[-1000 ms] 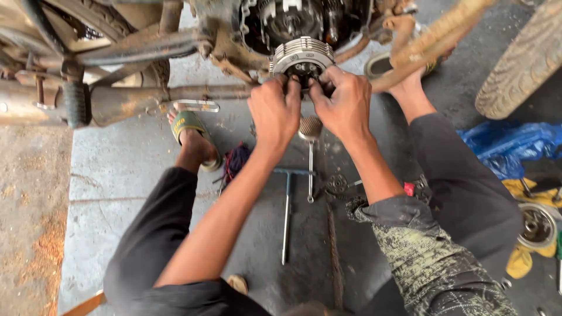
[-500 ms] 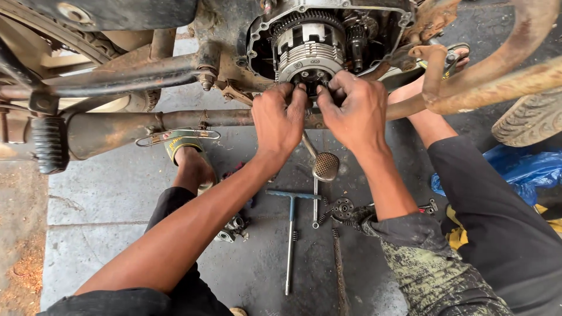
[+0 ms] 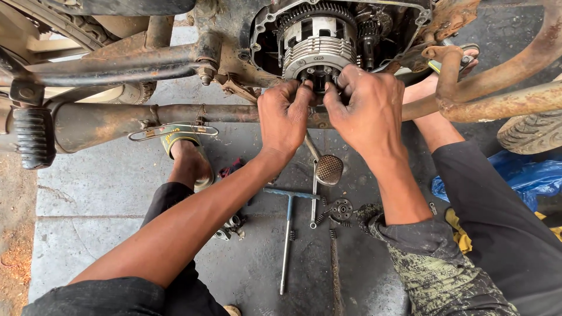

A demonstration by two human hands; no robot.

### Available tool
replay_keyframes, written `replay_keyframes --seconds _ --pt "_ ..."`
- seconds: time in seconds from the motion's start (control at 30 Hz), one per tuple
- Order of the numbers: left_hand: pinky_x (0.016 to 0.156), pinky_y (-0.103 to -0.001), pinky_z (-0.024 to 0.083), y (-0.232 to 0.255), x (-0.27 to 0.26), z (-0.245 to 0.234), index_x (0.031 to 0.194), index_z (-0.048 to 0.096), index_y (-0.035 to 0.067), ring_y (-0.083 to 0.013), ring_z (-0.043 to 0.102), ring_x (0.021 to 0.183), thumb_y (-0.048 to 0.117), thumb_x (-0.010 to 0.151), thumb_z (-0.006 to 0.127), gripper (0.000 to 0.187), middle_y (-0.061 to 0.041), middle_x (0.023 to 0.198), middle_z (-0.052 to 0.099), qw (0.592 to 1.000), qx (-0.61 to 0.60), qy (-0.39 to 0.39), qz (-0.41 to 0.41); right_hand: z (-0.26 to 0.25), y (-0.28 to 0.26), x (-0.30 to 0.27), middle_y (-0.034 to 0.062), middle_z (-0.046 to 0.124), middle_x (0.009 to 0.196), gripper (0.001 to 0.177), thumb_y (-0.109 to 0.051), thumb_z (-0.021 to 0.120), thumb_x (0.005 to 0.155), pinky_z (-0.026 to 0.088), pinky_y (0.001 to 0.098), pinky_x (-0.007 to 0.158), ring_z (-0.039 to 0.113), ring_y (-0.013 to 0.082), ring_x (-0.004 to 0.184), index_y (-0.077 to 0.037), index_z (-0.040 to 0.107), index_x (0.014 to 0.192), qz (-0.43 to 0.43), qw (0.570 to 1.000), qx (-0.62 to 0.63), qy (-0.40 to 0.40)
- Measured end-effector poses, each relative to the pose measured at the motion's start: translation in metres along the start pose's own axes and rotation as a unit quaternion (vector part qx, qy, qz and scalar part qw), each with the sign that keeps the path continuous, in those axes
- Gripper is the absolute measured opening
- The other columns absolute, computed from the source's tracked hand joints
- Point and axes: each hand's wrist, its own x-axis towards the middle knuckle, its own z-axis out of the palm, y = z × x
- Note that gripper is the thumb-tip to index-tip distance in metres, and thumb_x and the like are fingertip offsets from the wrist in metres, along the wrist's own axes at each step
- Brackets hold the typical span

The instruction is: The recorder is disassembling and working on the clutch assembly of a motorcycle engine.

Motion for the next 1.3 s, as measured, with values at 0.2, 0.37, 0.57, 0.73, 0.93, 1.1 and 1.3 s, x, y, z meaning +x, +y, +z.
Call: replay_keyframes --seconds 0.2,0.37,0.57,0.73,0.93,1.1,1.3 --pt "0.056 -0.034 0.049 -0.004 -0.001 0.001 0.075 0.073 -0.003 -0.0129 0.063 0.053 0.024 0.095 0.062 0.035 -0.012 0.062 0.07 1.0 -0.01 -0.001 0.002 0.0 -0.002 0.001 0.0131 0.064 0.063 0.021 -0.013 0.079 0.091 0.045 0.0417 0.052 0.062 0.0303 0.052 -0.001 0.066 0.079 0.008 1.0 0.006 -0.005" --pt "0.052 -0.034 0.047 0.003 -0.003 -0.001 0.077 0.074 -0.003 -0.011 0.057 0.052 0.025 0.095 0.063 0.035 -0.012 0.058 0.067 0.998 -0.02 -0.007 -0.061 0.001 -0.004 0.002 0.0132 0.062 0.06 0.022 -0.012 0.079 0.089 0.045 0.0411 0.051 0.06 0.0292 0.049 0.0 0.065 0.077 0.005 1.0 -0.001 -0.014" --pt "0.053 -0.033 0.048 -0.002 -0.002 0.002 0.077 0.073 -0.004 -0.009 0.058 0.053 0.025 0.096 0.063 0.035 -0.01 0.06 0.07 0.999 -0.034 0.007 -0.04 -0.003 -0.005 0.005 0.0129 0.062 0.061 0.023 -0.012 0.079 0.091 0.044 0.04 0.051 0.06 0.0277 0.049 0.0 0.065 0.078 -0.007 1.0 -0.007 -0.018" --pt "0.051 -0.035 0.045 0.0 -0.002 0.001 0.076 0.075 -0.002 -0.0115 0.055 0.05 0.025 0.095 0.063 0.035 -0.014 0.055 0.064 0.997 -0.028 -0.003 -0.078 -0.002 -0.002 0.005 0.0127 0.063 0.064 0.024 -0.013 0.079 0.092 0.045 0.0402 0.054 0.061 0.0285 0.053 -0.001 0.064 0.078 -0.035 0.999 -0.011 -0.008" --pt "0.053 -0.034 0.046 -0.005 -0.005 0.005 0.079 0.073 -0.004 -0.0125 0.054 0.053 0.024 0.096 0.064 0.034 -0.012 0.057 0.064 0.999 -0.027 0.012 -0.032 0.0 0.002 0.006 0.0122 0.064 0.064 0.022 -0.013 0.078 0.092 0.045 0.0385 0.052 0.062 0.0265 0.051 -0.001 0.066 0.079 -0.004 1.0 0.007 -0.013" --pt "0.051 -0.035 0.044 -0.002 0.0 0.001 0.074 0.072 -0.004 -0.0132 0.056 0.049 0.024 0.096 0.063 0.037 -0.012 0.055 0.064 0.999 -0.021 -0.006 -0.048 -0.003 0.0 0.008 0.0122 0.064 0.064 0.023 -0.014 0.08 0.091 0.046 0.0392 0.053 0.062 0.0273 0.052 -0.001 0.067 0.078 -0.013 1.0 -0.008 -0.022" --pt "0.049 -0.035 0.046 -0.003 -0.001 0.001 0.074 0.077 -0.001 -0.0118 0.057 0.047 0.025 0.095 0.061 0.037 -0.011 0.055 0.066 0.998 -0.041 -0.024 -0.043 -0.002 0.006 0.011 0.0122 0.063 0.062 0.022 -0.015 0.083 0.089 0.046 0.0394 0.055 0.061 0.0289 0.052 -0.002 0.069 0.076 -0.045 0.998 -0.04 -0.03"
